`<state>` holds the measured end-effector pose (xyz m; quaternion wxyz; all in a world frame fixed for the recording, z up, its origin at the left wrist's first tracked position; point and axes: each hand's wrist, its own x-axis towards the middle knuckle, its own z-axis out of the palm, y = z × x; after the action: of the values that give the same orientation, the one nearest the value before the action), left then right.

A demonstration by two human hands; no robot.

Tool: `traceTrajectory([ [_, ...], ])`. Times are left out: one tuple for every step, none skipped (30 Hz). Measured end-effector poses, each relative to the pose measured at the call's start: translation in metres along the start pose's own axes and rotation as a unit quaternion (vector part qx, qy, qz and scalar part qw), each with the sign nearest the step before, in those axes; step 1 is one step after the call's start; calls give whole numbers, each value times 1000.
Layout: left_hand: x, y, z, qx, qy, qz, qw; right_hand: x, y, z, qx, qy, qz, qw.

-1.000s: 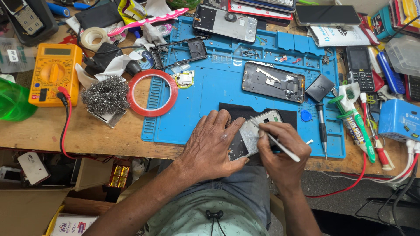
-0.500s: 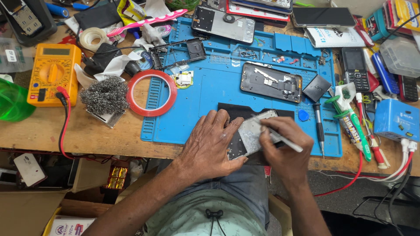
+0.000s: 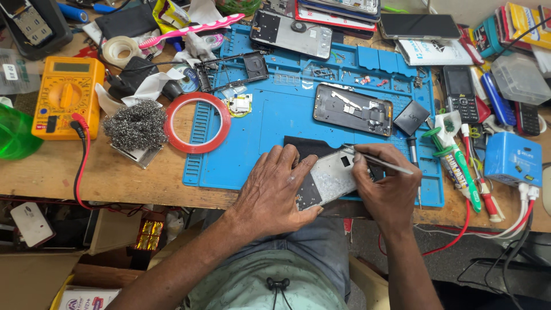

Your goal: The person disassembles a smartphone, removes the battery, and cleans the internal components using a toothbrush and a metal file. They handle the phone casing, battery, and various tools on a cluttered workbench.

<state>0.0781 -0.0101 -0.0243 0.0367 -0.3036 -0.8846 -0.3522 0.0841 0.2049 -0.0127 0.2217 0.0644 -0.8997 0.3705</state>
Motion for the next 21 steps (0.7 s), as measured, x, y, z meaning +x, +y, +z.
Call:
traceTrajectory([
  [0, 0, 0, 0, 1, -1, 1000, 0, 3, 1, 2, -13, -26, 1000],
  [0, 0, 0, -1, 2, -4, 1000, 0, 6, 1, 4, -28, -50, 998],
  [0, 0, 1, -2, 1, -4, 1000, -1, 8, 2, 7, -40, -72, 997],
  [1, 0, 1, -3, 1, -3, 1000, -1, 11, 2, 1, -28, -54, 998],
  [2, -1, 0, 0, -1, -1, 1000, -1, 12, 2, -5, -16, -36, 999],
  [1, -1, 0, 1, -4, 0, 1000, -1, 13, 1, -12, -6, -17, 1000],
  [1, -1, 0, 1, -6, -1, 1000, -1, 14, 1, -2, -11, -31, 999],
  [2, 0, 0, -1, -4, -3, 1000, -1, 15, 0, 8, -16, -47, 999],
  [2, 0, 0, -2, -5, -5, 1000, -1, 15, 0, 20, -20, -62, 998],
  [2, 0, 0, -3, -8, -5, 1000, -1, 15, -1, 14, -18, -49, 999],
  [2, 0, 0, -1, -10, -5, 1000, -1, 14, -1, 7, -14, -36, 999],
  [2, 0, 0, 1, -11, -4, 1000, 0, 14, -2, -1, -10, -24, 1000],
  [2, 1, -1, 2, -12, -5, 1000, 0, 14, -2, -7, -4, -14, 1000],
  [2, 1, -1, 0, -13, -7, 1000, 1, 14, -3, -13, 2, -6, 1000],
  [3, 1, -1, -2, -12, -9, 1000, 2, 14, -3, -18, 8, 1, 1000],
  [3, 1, -1, -1, -14, -11, 1000, 3, 14, -4, -16, 1, -21, 1000],
  [3, 2, -1, 3, -11, -8, 1000, 4, 14, -5, -14, -6, -40, 999],
  [3, 2, -1, 6, -9, -4, 1000, 5, 14, -5, -12, -13, -58, 998],
  [2, 2, -1, 9, -6, -2, 1000, 6, 14, -6, 11, -4, -16, 1000],
  [2, 2, -1, 8, -8, -1, 1000, 6, 14, -7, 33, 4, 25, 999],
  [2, 2, -1, 8, -6, -2, 1000, 7, 14, -8, 55, 11, 63, 996],
])
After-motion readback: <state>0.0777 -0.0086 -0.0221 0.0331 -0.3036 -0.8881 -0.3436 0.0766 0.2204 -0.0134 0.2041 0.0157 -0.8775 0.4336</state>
